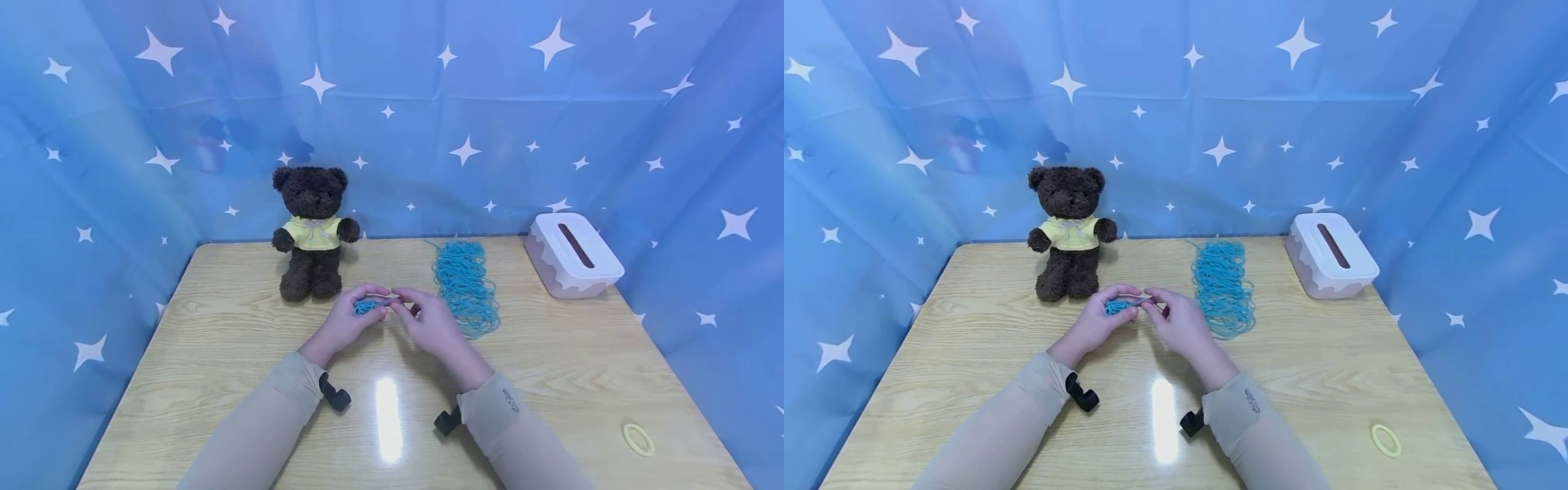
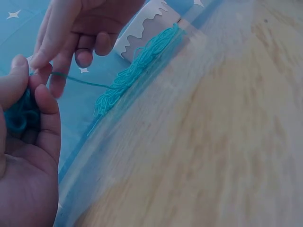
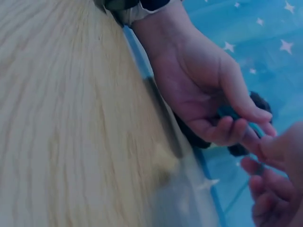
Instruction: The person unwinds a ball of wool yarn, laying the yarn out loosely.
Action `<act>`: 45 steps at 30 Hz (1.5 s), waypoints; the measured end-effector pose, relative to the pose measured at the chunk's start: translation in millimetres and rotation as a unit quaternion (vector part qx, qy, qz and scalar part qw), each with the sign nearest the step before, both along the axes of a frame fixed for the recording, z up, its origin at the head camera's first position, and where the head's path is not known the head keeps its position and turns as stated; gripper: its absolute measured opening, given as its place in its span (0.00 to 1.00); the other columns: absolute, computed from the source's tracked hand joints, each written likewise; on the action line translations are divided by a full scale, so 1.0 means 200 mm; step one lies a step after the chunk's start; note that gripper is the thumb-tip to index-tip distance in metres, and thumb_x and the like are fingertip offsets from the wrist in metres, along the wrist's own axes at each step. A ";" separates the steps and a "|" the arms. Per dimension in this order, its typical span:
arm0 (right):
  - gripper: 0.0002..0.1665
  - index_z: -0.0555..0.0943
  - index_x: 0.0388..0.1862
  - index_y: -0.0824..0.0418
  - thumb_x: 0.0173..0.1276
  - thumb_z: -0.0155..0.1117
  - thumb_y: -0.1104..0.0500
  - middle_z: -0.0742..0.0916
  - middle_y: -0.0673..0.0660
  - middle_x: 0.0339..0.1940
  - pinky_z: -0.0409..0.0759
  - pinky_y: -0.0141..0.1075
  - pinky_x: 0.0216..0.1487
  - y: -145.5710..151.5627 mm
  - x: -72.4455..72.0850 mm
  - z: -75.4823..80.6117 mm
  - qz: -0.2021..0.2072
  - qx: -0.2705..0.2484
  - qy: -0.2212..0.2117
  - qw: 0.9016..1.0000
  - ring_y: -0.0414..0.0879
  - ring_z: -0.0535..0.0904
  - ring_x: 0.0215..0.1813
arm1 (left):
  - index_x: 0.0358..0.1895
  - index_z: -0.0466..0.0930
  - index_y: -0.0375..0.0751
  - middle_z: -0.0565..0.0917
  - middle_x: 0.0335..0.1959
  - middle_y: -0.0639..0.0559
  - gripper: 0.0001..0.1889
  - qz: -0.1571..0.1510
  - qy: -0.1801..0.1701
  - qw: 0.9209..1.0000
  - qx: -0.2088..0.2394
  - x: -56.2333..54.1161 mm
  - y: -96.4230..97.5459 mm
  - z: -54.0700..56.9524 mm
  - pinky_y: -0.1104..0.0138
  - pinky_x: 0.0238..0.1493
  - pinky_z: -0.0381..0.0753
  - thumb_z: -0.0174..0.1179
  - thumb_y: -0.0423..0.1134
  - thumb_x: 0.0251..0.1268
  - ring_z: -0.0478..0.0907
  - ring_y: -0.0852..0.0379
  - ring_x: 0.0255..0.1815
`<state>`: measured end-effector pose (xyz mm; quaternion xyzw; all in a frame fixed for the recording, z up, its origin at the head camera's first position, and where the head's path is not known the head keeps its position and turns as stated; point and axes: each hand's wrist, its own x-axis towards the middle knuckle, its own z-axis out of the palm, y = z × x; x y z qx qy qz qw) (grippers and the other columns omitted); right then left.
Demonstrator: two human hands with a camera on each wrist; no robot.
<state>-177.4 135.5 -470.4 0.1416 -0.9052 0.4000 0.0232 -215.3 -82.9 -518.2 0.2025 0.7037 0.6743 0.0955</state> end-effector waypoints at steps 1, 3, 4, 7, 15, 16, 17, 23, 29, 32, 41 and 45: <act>0.21 0.87 0.69 0.53 0.84 0.68 0.49 0.95 0.53 0.56 0.82 0.34 0.32 -0.01 0.00 -0.01 -0.010 0.001 0.010 1.000 0.43 0.85 0.36 | 0.66 0.82 0.35 0.90 0.61 0.33 0.18 0.001 0.001 1.000 -0.002 0.00 0.00 0.00 0.69 0.53 0.92 0.68 0.32 0.78 0.90 0.36 0.55; 0.17 0.91 0.63 0.52 0.82 0.71 0.50 0.96 0.52 0.50 0.78 0.32 0.27 -0.02 0.00 -0.02 -0.030 0.003 0.035 0.999 0.41 0.82 0.30 | 0.65 0.82 0.34 0.90 0.60 0.32 0.18 0.001 0.004 1.000 -0.002 0.00 0.01 0.00 0.69 0.52 0.92 0.68 0.32 0.77 0.91 0.42 0.52; 0.15 0.92 0.61 0.52 0.81 0.72 0.50 0.96 0.52 0.49 0.77 0.31 0.27 -0.02 0.00 -0.03 -0.037 0.003 0.051 0.998 0.40 0.81 0.29 | 0.64 0.82 0.34 0.90 0.59 0.33 0.17 0.002 0.008 1.000 -0.004 0.00 0.01 -0.01 0.69 0.52 0.91 0.68 0.32 0.77 0.91 0.47 0.51; 0.12 0.94 0.55 0.52 0.79 0.74 0.52 0.97 0.53 0.46 0.77 0.29 0.27 -0.01 0.00 -0.06 -0.054 -0.001 0.110 0.992 0.39 0.81 0.28 | 0.62 0.84 0.35 0.90 0.57 0.33 0.15 0.005 0.019 1.000 -0.005 0.00 0.02 -0.01 0.70 0.51 0.91 0.68 0.33 0.78 0.90 0.58 0.47; 0.07 0.94 0.48 0.58 0.79 0.73 0.59 0.95 0.58 0.37 0.80 0.29 0.28 0.01 -0.02 -0.10 -0.055 -0.078 0.164 0.982 0.41 0.82 0.27 | 0.64 0.84 0.26 0.85 0.58 0.20 0.14 -0.025 -0.006 0.998 0.058 -0.01 0.02 -0.02 0.60 0.62 0.92 0.60 0.31 0.84 0.91 0.52 0.52; 0.06 0.93 0.48 0.58 0.80 0.72 0.59 0.95 0.58 0.37 0.78 0.28 0.27 0.01 -0.02 -0.10 -0.052 -0.090 0.152 0.983 0.40 0.80 0.26 | 0.64 0.84 0.26 0.85 0.59 0.22 0.15 -0.021 -0.005 0.998 0.056 -0.01 0.02 -0.02 0.59 0.61 0.93 0.61 0.31 0.84 0.92 0.53 0.52; 0.06 0.92 0.48 0.58 0.81 0.71 0.60 0.95 0.59 0.35 0.76 0.28 0.26 0.02 -0.02 -0.10 -0.049 -0.100 0.138 0.984 0.40 0.78 0.25 | 0.64 0.84 0.27 0.87 0.59 0.24 0.15 -0.017 -0.004 0.999 0.051 -0.02 0.02 -0.02 0.60 0.60 0.93 0.61 0.31 0.84 0.92 0.54 0.51; 0.04 0.85 0.50 0.60 0.85 0.63 0.63 0.94 0.64 0.38 0.70 0.29 0.22 0.01 -0.02 -0.10 -0.025 -0.140 0.070 0.987 0.37 0.74 0.24 | 0.57 0.88 0.34 0.92 0.47 0.43 0.12 0.031 0.014 0.999 -0.006 -0.02 0.02 -0.03 0.70 0.44 0.92 0.72 0.33 0.75 0.91 0.62 0.41; 0.04 0.83 0.50 0.60 0.86 0.62 0.61 0.93 0.66 0.37 0.69 0.28 0.25 0.00 -0.02 -0.09 -0.011 -0.161 0.044 0.986 0.40 0.73 0.24 | 0.48 0.86 0.35 0.88 0.42 0.50 0.09 0.052 0.011 0.999 -0.011 -0.01 0.03 -0.01 0.74 0.37 0.85 0.75 0.30 0.70 0.85 0.64 0.36; 0.06 0.85 0.53 0.59 0.85 0.64 0.58 0.92 0.63 0.37 0.72 0.28 0.28 -0.01 -0.01 -0.09 -0.008 -0.138 0.049 0.989 0.39 0.74 0.26 | 0.44 0.85 0.35 0.87 0.43 0.51 0.08 0.059 0.022 0.998 -0.012 0.00 0.03 -0.01 0.75 0.34 0.82 0.75 0.29 0.68 0.82 0.65 0.34; 0.12 0.90 0.56 0.58 0.78 0.75 0.57 0.86 0.51 0.24 0.75 0.30 0.23 -0.02 0.00 -0.09 -0.020 -0.071 0.103 0.992 0.39 0.77 0.26 | 0.46 0.86 0.29 0.88 0.47 0.44 0.06 0.021 0.077 0.996 0.034 0.01 0.02 -0.03 0.75 0.35 0.82 0.71 0.24 0.70 0.82 0.64 0.36; 0.11 0.90 0.53 0.59 0.76 0.76 0.60 0.85 0.50 0.22 0.71 0.29 0.22 -0.02 -0.01 -0.10 -0.020 -0.073 0.122 0.990 0.37 0.75 0.25 | 0.45 0.86 0.28 0.88 0.47 0.44 0.05 0.003 0.091 0.995 0.052 0.01 0.02 -0.03 0.74 0.40 0.85 0.70 0.23 0.70 0.86 0.63 0.42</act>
